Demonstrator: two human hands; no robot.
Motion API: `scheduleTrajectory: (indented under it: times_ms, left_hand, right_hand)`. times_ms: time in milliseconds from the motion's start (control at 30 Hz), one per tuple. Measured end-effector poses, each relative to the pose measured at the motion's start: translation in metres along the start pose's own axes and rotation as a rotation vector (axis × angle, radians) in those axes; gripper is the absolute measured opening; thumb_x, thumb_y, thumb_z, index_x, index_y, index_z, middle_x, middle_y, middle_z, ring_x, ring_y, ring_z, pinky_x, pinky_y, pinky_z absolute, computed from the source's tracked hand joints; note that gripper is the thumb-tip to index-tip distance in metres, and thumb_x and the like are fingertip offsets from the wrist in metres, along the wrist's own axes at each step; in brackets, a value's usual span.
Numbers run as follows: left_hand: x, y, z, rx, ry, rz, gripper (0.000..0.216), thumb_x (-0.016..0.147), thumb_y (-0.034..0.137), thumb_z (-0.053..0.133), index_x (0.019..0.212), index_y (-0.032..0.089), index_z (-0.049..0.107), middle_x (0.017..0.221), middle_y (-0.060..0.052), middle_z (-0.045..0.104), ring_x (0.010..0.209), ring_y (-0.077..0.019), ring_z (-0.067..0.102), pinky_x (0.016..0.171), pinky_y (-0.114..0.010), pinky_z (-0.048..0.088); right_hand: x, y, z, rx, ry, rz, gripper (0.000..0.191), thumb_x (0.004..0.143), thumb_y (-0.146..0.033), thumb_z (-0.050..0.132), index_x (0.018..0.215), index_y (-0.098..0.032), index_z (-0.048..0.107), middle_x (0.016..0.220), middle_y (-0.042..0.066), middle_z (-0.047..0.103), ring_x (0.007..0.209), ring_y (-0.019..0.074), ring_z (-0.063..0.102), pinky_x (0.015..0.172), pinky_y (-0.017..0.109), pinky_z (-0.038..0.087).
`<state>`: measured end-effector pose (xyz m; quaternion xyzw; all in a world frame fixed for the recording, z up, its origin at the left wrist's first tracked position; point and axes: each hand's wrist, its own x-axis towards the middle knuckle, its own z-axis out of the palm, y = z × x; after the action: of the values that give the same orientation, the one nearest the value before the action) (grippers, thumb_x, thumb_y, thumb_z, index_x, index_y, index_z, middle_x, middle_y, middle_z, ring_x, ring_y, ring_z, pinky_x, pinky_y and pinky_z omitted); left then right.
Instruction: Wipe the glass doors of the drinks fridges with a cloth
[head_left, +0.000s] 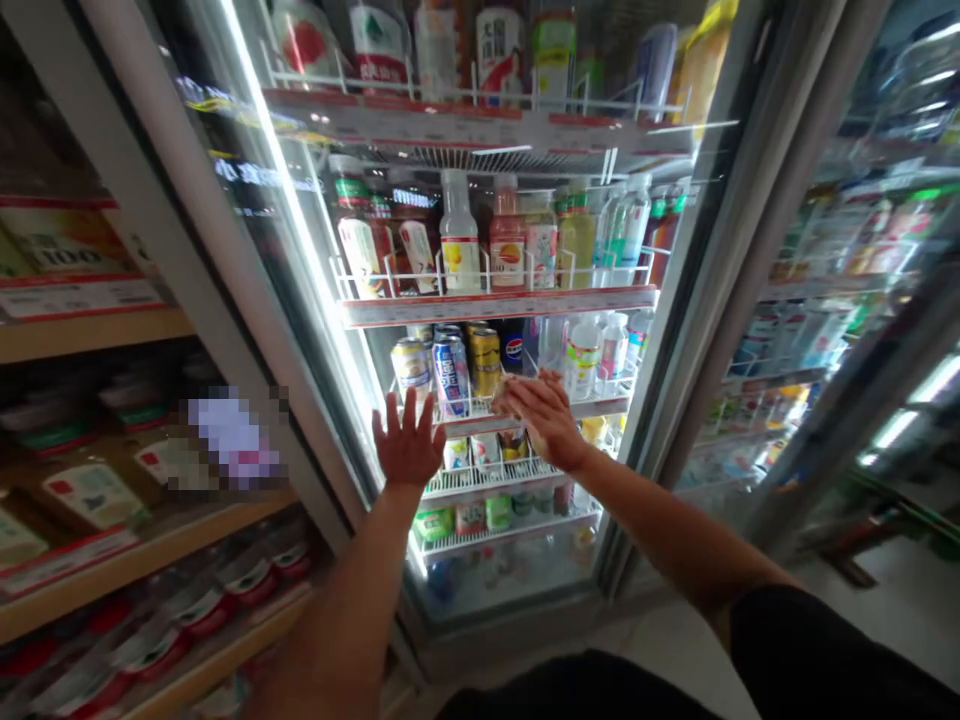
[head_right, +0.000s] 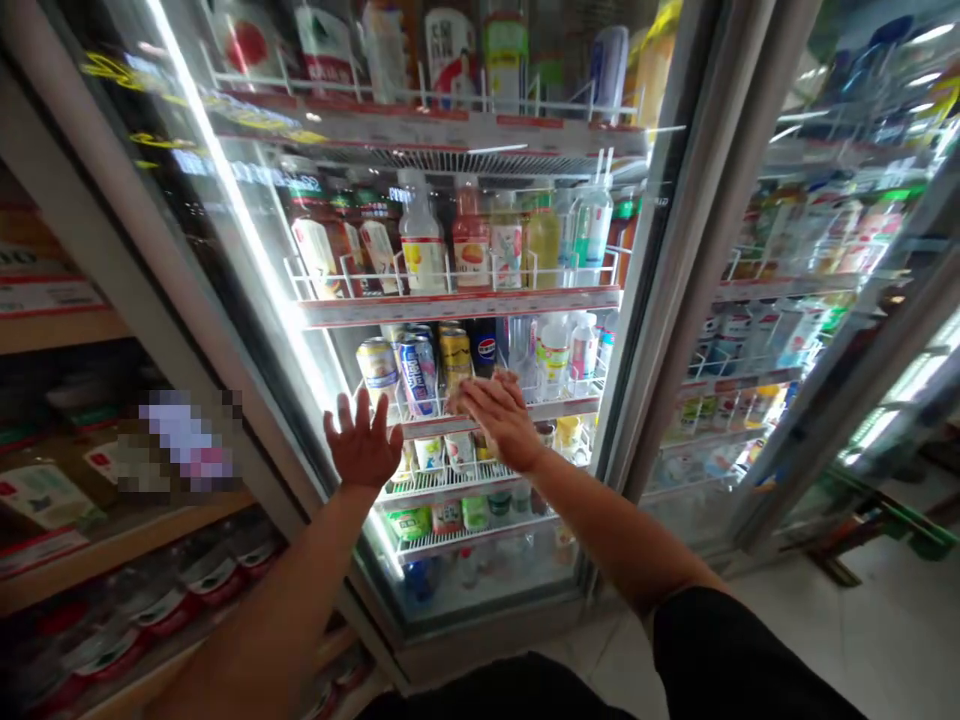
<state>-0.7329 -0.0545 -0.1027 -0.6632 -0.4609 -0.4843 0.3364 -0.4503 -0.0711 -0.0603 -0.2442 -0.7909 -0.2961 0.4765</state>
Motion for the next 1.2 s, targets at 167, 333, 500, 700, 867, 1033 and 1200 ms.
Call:
scheduleTrajectory:
  times_ms: [167,333,500,700,867,1033,1200]
  left_hand:
    - [0.0,-0.001,0.0,-0.002,0.031,0.043,0.056,0.1,0.043,0.051,0.152,0.023,0.048,0.156,-0.016,0.046,0.157,-0.033,0.013,0.124,-0.064,0.006]
    - [-0.001,-0.004,0.002,-0.016,0.008,0.019,0.057,0.099,0.042,0.052,0.154,0.025,0.045,0.159,-0.015,0.042,0.157,-0.0341,0.012,0.123,-0.066,0.006]
    - [0.0,-0.003,0.001,0.008,0.053,0.072,0.063,0.1,0.039,0.052,0.159,0.027,0.035,0.162,-0.014,0.038,0.158,-0.0344,0.01,0.123,-0.066,0.008]
    - [0.003,-0.001,-0.002,0.051,0.06,0.099,0.067,0.1,0.038,0.053,0.162,0.029,0.028,0.164,-0.012,0.035,0.157,-0.0348,0.012,0.124,-0.065,0.012]
    - [0.002,-0.003,-0.001,0.028,0.066,0.089,0.068,0.1,0.036,0.054,0.162,0.03,0.027,0.163,-0.014,0.036,0.157,-0.0363,0.013,0.122,-0.069,0.012]
    - [0.003,-0.003,-0.002,0.05,0.065,0.094,0.072,0.099,0.036,0.054,0.163,0.034,0.021,0.165,-0.01,0.032,0.157,-0.0353,0.013,0.123,-0.067,0.013]
    - [0.002,-0.002,-0.001,0.031,0.061,0.078,0.068,0.099,0.037,0.054,0.162,0.031,0.028,0.161,-0.014,0.039,0.157,-0.0359,0.014,0.121,-0.068,0.013]
  right_hand:
    - [0.003,-0.003,-0.002,-0.065,0.08,0.119,0.057,0.101,-0.013,0.045,0.156,-0.028,0.04,0.149,0.001,0.058,0.143,0.0191,0.047,0.123,0.044,0.034]
    - [-0.035,-0.011,0.003,0.04,-0.136,-0.157,0.044,0.105,-0.017,0.04,0.145,-0.024,0.055,0.142,0.0,0.064,0.137,0.0149,0.052,0.124,0.038,0.034]
    - [-0.003,0.02,-0.013,-0.042,0.073,0.053,0.054,0.101,-0.013,0.048,0.154,-0.026,0.045,0.147,0.002,0.059,0.144,0.0184,0.046,0.123,0.043,0.036]
    - [-0.039,0.005,-0.003,-0.031,0.01,0.062,0.051,0.102,-0.014,0.046,0.151,-0.025,0.048,0.144,0.004,0.062,0.141,0.0193,0.048,0.12,0.043,0.038]
    - [-0.041,0.018,-0.011,0.0,-0.065,-0.088,0.045,0.103,-0.014,0.045,0.146,-0.023,0.055,0.14,0.003,0.065,0.138,0.0182,0.052,0.119,0.042,0.04]
    - [-0.012,0.036,-0.021,-0.082,0.18,0.091,0.053,0.1,-0.009,0.049,0.15,-0.024,0.05,0.143,0.006,0.063,0.139,0.0212,0.05,0.117,0.045,0.042]
    - [-0.045,0.02,-0.011,-0.041,0.014,0.001,0.042,0.104,-0.018,0.046,0.143,-0.028,0.058,0.137,0.001,0.068,0.134,0.0173,0.055,0.118,0.039,0.042]
